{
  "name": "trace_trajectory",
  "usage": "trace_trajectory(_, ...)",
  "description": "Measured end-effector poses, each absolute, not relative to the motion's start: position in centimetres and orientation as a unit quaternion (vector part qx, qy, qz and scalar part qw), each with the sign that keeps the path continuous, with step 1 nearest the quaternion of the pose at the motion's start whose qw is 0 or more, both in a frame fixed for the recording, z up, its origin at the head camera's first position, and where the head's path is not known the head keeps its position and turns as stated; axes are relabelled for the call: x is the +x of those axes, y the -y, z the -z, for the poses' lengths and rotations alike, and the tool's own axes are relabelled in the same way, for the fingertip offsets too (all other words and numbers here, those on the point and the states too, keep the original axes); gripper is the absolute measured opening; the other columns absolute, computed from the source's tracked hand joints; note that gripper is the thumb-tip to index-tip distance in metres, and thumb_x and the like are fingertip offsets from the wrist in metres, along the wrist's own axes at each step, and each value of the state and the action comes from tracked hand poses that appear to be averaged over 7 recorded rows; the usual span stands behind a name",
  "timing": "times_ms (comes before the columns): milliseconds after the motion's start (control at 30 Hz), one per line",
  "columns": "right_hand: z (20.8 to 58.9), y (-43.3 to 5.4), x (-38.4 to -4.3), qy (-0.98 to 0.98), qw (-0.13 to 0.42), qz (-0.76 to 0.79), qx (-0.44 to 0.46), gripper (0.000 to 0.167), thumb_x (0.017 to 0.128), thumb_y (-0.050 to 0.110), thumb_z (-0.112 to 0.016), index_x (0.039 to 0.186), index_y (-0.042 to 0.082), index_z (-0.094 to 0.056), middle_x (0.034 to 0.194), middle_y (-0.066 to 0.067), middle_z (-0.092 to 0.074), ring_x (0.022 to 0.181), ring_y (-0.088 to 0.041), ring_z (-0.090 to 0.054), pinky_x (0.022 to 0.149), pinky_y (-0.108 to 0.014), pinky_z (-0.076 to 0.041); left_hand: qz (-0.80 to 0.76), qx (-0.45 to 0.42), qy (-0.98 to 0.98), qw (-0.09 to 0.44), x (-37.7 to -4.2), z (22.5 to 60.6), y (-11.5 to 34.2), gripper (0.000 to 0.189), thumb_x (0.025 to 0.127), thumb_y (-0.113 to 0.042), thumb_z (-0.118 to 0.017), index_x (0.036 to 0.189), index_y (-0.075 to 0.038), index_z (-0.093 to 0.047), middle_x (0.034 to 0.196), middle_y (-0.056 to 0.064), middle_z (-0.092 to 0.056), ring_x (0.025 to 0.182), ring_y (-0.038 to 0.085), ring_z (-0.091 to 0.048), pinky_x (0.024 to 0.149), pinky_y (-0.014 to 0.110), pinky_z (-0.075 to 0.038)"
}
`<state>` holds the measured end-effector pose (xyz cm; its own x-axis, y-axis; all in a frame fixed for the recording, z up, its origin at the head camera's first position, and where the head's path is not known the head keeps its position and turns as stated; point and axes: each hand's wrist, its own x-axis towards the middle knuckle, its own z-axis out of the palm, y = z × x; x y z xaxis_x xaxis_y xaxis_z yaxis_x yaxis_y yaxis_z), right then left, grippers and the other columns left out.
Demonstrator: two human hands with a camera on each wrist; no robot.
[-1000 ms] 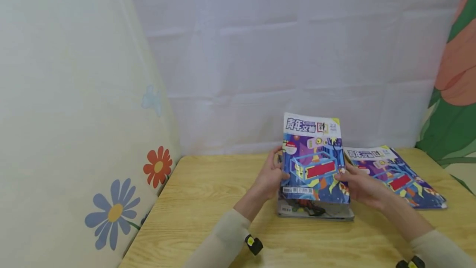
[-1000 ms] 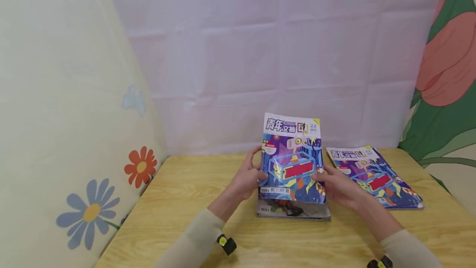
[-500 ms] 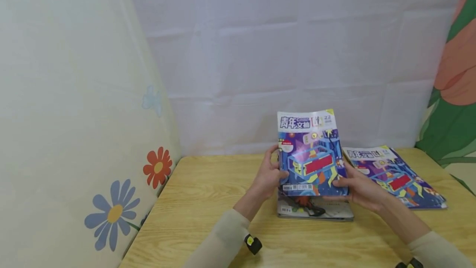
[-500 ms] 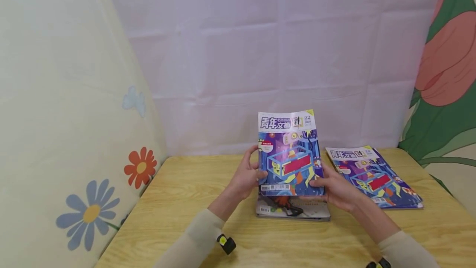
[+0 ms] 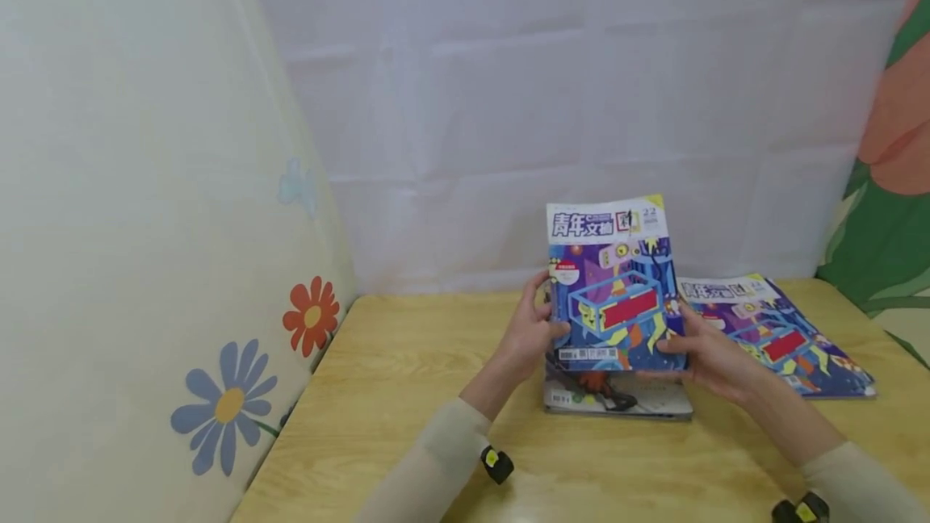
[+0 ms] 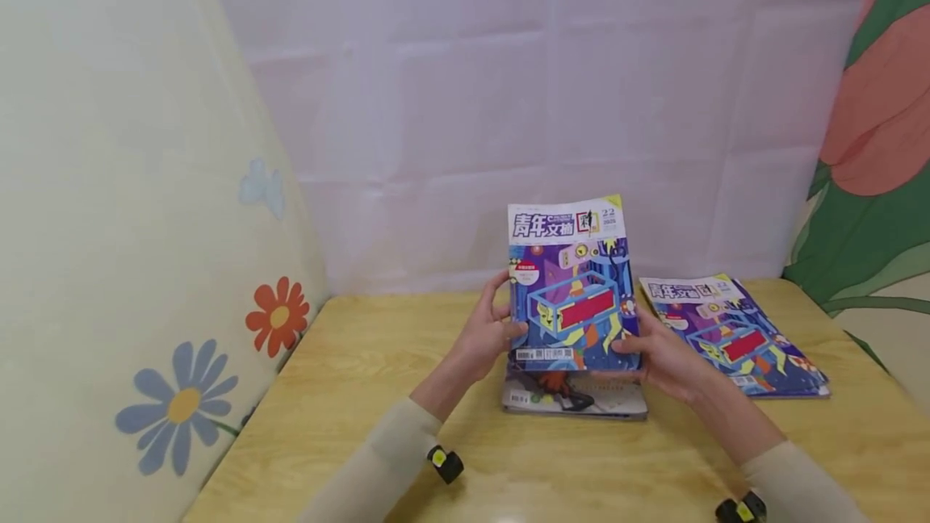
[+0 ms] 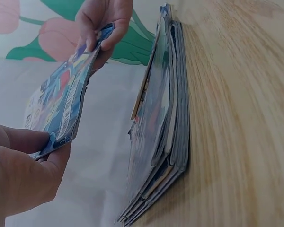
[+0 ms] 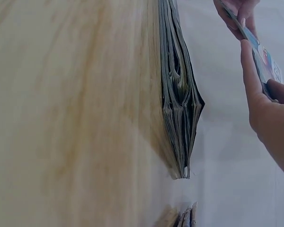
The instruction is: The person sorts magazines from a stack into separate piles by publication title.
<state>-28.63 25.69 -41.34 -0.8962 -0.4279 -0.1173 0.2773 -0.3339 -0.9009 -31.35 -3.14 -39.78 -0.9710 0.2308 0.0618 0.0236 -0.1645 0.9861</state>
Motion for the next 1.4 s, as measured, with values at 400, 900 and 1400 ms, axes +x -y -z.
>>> trace_trajectory(400,41.9,-27.4,-28.6,-0.564,0.197,0.8,-0.05,0.101,0.097,-0.008,-0.055,0.162,0.032,0.011,0.156,-0.026,-0.028,0.114,-0.031,-0.063,0.101,-0.061,-0.044,-0.748,0.082,-0.654,0.075,-31.9,40.4,0.9,0.089,0.081,0.022,-0.06,0.153,-0.026,-0.037,0.123,0.015,-0.066,0.1,0.031,-0.069,0.082,0.047,-0.058)
trace_trajectory(900,42.8,-31.9,-28.9,-0.589,0.188,0.785,-0.039,0.103,0.097,-0.006,-0.059,0.161,0.022,0.017,0.122,0.003,-0.057,0.107,-0.021,-0.065,0.097,-0.051,-0.052,-0.712,0.06,-0.694,0.084,-32.4,40.4,-4.0,0.086,0.076,0.023,-0.064,0.149,-0.016,-0.042,0.105,0.01,-0.07,0.089,0.027,-0.068,0.067,0.039,-0.058)
trace_trajectory(1400,45.1,-39.3,-28.2,-0.496,0.213,0.825,-0.165,0.063,0.103,-0.012,-0.04,0.125,0.04,-0.068,0.119,-0.004,-0.068,0.106,-0.027,-0.067,0.091,-0.05,-0.055,-0.677,0.066,-0.726,0.104,-30.4,43.0,-9.7,0.042,0.089,0.008,-0.07,0.129,-0.003,-0.061,0.085,0.01,-0.066,0.069,0.027,-0.067,0.061,0.044,-0.061)
